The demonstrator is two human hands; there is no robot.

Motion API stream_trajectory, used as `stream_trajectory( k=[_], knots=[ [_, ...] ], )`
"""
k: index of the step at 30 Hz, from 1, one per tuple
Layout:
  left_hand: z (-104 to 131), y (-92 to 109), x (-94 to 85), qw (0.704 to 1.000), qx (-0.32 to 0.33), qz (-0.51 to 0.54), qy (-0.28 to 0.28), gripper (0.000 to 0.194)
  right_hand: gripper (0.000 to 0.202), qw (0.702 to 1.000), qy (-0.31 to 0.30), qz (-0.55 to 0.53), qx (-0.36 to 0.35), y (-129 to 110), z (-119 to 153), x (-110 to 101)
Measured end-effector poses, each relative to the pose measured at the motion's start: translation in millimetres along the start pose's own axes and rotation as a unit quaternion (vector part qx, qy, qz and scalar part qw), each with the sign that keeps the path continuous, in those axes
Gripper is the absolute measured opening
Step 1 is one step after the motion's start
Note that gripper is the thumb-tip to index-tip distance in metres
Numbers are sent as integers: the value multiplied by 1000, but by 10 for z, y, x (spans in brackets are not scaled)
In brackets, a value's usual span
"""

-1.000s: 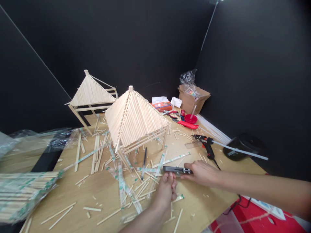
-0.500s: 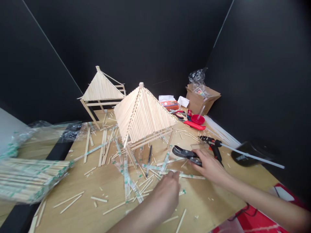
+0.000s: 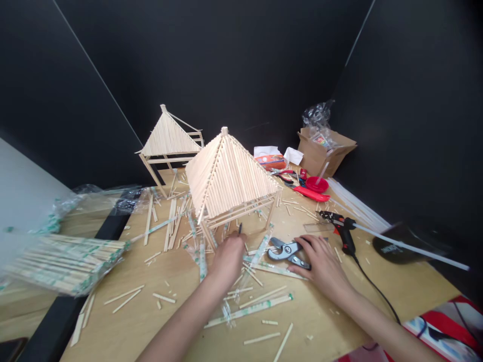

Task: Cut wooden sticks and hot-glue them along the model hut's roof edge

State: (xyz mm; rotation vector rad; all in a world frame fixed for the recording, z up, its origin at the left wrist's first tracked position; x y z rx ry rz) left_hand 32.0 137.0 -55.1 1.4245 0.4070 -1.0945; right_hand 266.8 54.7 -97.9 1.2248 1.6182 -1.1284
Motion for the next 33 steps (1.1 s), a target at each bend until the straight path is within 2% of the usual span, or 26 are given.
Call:
stream_trajectory(
  k=[4,7,9,11,13,16,19,22,25,29,33],
  knots=[
    [-78,-50,104,999,27,-39,-7,12,63,1000,9,-2,1,18,27,37],
    [-128,-105,138,998,50,-37,-14,30,63,1000,14,-5,1,9,33,46],
    [-161,-115,137,997,72,-23,-18,34,63,1000,20,-7,1,1,31,41],
    [-181,-78,113,995,96,-3,-12,28,62,999,31,-10,2,-1,27,23],
    [-171,10,64,993,117,23,8,15,60,999,49,-13,6,5,25,-19],
    [-70,197,-45,985,144,81,56,12,54,995,93,-19,21,15,34,-167],
    [98,360,-156,972,160,150,90,12,43,986,154,-49,28,-38,64,-442],
    [251,460,-246,958,168,205,105,15,37,973,215,-88,-6,-211,88,-773],
    [363,529,-308,931,194,291,108,10,44,967,235,-89,-49,-432,70,-999],
    [464,585,-337,891,233,375,107,14,50,964,245,-92,-56,-594,12,-1106],
    [515,599,-323,877,234,408,103,17,48,959,260,-98,-45,-637,-29,-1120]
  ],
)
Point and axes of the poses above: each hand's wrist, its own z-axis away from the middle knuckle, its own x-axis out of the palm, y = z × x, the point moved 6 cm from there along -z, towards the middle knuckle, and after that the axes turned 3 degrees about y, right-handed, at the moved point
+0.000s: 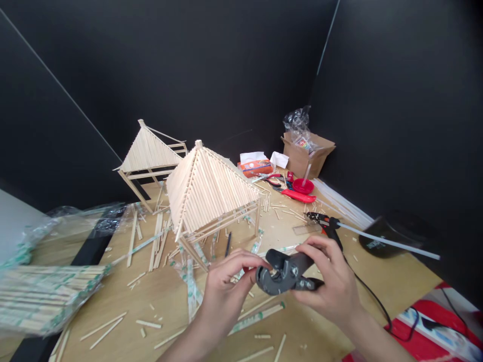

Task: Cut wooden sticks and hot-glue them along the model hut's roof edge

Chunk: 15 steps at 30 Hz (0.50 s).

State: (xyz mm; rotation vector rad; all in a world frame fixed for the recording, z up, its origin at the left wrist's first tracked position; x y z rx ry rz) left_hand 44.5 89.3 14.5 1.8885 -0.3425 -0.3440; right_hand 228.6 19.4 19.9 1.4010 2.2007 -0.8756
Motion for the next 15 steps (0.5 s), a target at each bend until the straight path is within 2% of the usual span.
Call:
stream_trajectory(
  k=[5,15],
  knots=[
    [19,0,18,1000,-5,5,-2,19,46,1000,9,-9,-2,-22,-31,-4],
    [-5,62,21,999,42,-2,-14,24,48,1000,-4,-19,-12,-39,-16,0]
  ],
)
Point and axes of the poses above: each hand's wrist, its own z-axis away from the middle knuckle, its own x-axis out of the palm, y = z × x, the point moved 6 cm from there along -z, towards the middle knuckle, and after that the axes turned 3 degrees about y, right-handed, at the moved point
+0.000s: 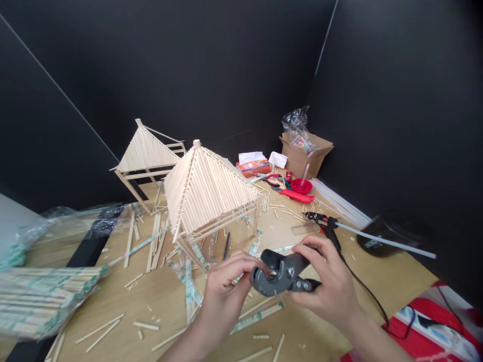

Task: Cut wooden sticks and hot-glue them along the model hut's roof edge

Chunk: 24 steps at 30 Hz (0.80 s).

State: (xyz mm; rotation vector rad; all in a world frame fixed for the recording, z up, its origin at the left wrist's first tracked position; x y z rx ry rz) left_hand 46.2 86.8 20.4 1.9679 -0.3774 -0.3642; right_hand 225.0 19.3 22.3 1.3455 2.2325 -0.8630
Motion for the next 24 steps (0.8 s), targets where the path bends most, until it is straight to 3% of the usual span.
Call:
stream_trajectory(
  k=[11,16,21,24],
  knots=[
    [20,55,32,999,44,2,1,23,43,1000,-4,11,0,-10,41,-11],
    [24,100,57,998,59,13,11,18,24,998,-11,61,-17,-37,98,-35],
    [-10,-30,7,998,-39,-21,51,10,29,999,-8,51,13,3,49,-40],
    [-50,-55,-102,992,-68,-80,76,7,28,992,-49,48,105,203,63,44]
  ],
)
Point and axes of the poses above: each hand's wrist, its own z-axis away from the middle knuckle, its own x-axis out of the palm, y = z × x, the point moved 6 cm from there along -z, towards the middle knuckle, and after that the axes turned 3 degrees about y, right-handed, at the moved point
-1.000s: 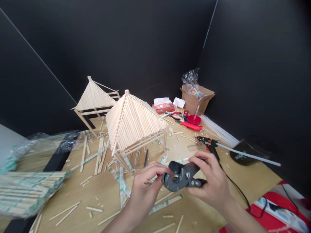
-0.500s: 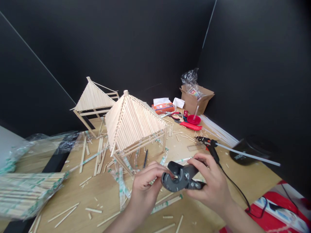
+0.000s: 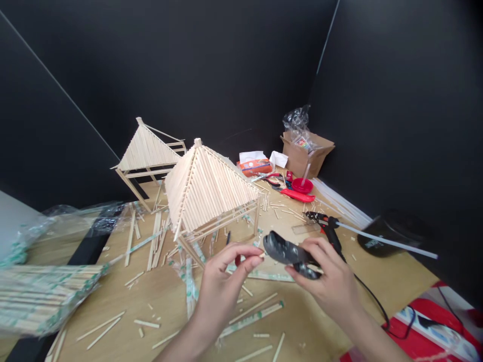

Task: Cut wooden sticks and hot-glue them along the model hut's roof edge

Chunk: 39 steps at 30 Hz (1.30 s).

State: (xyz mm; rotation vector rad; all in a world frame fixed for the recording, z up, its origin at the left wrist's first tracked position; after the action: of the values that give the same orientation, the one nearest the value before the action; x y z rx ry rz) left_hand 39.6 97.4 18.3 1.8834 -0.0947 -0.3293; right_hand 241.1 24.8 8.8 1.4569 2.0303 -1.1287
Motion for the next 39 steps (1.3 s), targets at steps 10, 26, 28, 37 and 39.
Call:
stream_trajectory(
  k=[10,26,28,37,39],
  knots=[
    [116,396,-195,940,276,-197,-22,25,52,977,-198,11,78,408,498,720],
    [167,519,-92,884,372,-267,-89,15,10,923,-111,-336,153,-566,-132,135],
    [165,506,-119,886,366,-280,-53,14,14,913,-96,-352,182,-532,-128,184],
    [235,551,-182,878,343,-332,38,28,16,856,-53,-435,275,-359,-2,313],
    [224,518,-140,885,329,-328,31,32,16,848,-59,-448,278,-377,10,336]
  ],
)
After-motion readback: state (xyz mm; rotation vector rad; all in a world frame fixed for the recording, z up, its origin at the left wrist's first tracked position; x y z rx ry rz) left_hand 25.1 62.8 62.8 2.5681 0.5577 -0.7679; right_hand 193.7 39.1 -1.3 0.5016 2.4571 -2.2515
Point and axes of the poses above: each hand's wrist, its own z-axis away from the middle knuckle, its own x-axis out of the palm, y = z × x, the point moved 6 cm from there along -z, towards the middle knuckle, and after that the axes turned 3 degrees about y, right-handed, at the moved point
